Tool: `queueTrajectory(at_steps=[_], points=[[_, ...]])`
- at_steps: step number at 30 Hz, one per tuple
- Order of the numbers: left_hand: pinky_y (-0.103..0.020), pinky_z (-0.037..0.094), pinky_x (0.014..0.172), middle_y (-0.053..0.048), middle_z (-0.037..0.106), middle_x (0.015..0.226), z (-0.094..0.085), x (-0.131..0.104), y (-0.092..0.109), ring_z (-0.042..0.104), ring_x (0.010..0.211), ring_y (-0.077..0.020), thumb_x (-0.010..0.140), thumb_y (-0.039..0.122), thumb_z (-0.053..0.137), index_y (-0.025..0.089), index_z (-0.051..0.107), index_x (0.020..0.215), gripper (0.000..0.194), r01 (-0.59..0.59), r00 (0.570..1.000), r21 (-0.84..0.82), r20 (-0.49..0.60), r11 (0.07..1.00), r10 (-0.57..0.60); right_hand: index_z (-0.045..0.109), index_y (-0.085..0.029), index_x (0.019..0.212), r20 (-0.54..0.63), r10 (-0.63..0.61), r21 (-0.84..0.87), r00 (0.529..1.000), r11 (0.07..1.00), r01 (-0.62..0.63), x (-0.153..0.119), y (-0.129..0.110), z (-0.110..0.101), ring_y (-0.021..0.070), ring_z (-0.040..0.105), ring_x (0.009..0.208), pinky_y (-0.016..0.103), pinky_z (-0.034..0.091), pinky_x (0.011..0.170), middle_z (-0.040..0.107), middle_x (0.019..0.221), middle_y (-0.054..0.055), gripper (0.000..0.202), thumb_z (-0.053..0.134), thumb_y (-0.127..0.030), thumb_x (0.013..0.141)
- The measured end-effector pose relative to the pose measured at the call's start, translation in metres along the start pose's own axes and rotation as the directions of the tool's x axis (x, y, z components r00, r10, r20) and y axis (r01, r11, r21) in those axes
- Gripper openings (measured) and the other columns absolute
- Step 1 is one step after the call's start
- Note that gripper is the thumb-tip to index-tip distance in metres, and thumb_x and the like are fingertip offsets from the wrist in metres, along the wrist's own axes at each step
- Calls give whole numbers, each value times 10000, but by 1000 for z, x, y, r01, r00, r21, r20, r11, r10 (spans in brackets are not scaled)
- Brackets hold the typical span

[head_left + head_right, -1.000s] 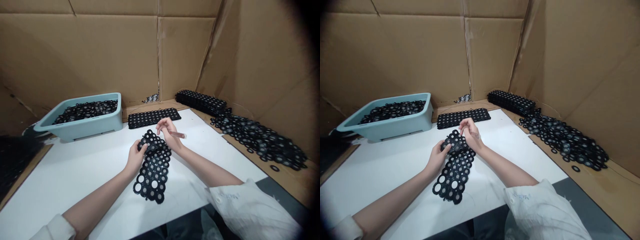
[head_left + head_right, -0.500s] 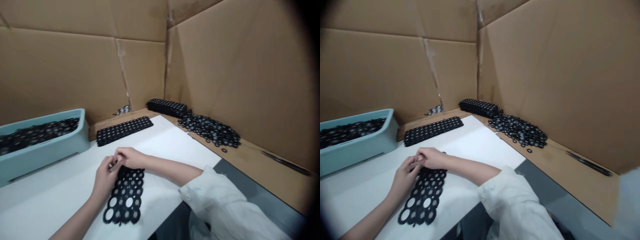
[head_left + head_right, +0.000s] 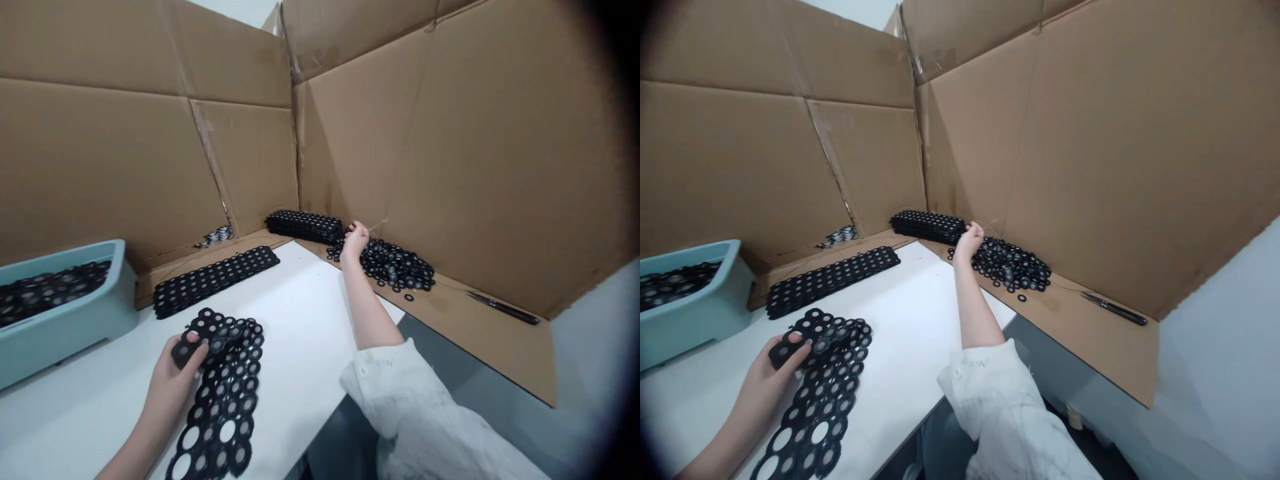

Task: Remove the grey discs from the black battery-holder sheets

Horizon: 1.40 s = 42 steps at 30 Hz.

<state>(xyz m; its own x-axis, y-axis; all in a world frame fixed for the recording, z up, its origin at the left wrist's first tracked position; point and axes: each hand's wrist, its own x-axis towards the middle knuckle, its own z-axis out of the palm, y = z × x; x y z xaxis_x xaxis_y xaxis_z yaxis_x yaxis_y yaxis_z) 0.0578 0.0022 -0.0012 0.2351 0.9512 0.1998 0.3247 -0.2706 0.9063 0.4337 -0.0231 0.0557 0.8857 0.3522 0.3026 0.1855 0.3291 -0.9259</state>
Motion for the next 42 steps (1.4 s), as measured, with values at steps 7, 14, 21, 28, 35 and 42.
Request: queueTrajectory(at_steps=[7, 14, 21, 28, 35, 42], points=[[-319, 402, 764, 16, 538, 838, 2, -3, -4, 518, 824, -189, 628, 368, 640, 226, 502, 822, 276, 69, 997, -225, -25, 972, -76, 421, -176, 865, -314, 82, 24, 946, 997, -79, 9, 24, -26, 87, 457, 546, 210, 373, 507, 491, 804, 34, 370, 70, -294, 870], [-278, 426, 725, -3, 546, 869, 3, -7, -3, 530, 840, -172, 646, 308, 627, 205, 476, 869, 289, 129, 991, -429, 32, 894, -128, 477, -173, 584, 404, -10, 86, 915, 996, -27, -76, 1, 62, 73, 364, 400, 205, 298, 412, 396, 464, -29, 520, 214, -551, 825], [-284, 407, 773, -4, 539, 887, 3, -8, -5, 519, 857, -164, 641, 286, 623, 192, 484, 880, 291, 89, 995, -447, -1, 890, -100, 434, -184, 684, 911, 40, 22, 412, 989, -144, -182, -2, 89, 115, 553, 614, 252, 423, 611, 571, 638, -12, 222, 596, -335, 694], [-316, 391, 817, -51, 570, 951, 3, -5, -9, 526, 906, -189, 663, 261, 630, 160, 513, 924, 304, 118, 992, -534, 98, 837, -77, 430, -167, 611, 937, 121, -55, 328, 978, -203, -198, 21, 88, 111, 535, 686, 243, 386, 669, 546, 709, -8, 273, 581, -373, 706], [-289, 435, 703, -40, 582, 907, 2, -6, -8, 556, 824, -188, 665, 285, 629, 172, 521, 908, 289, 149, 988, -531, 114, 834, -103, 453, -166, 598, 938, 221, -151, 267, 954, -259, -199, 21, 89, 103, 471, 602, 217, 335, 573, 526, 662, -16, 326, 521, -453, 737], [-274, 426, 696, -25, 584, 883, 1, -5, -7, 551, 806, -172, 651, 267, 629, 174, 524, 884, 272, 155, 987, -534, 117, 831, -109, 380, -175, 576, 939, 80, -73, 335, 997, -35, -204, 14, 89, 104, 421, 591, 218, 311, 564, 448, 609, -31, 306, 475, -384, 777]])
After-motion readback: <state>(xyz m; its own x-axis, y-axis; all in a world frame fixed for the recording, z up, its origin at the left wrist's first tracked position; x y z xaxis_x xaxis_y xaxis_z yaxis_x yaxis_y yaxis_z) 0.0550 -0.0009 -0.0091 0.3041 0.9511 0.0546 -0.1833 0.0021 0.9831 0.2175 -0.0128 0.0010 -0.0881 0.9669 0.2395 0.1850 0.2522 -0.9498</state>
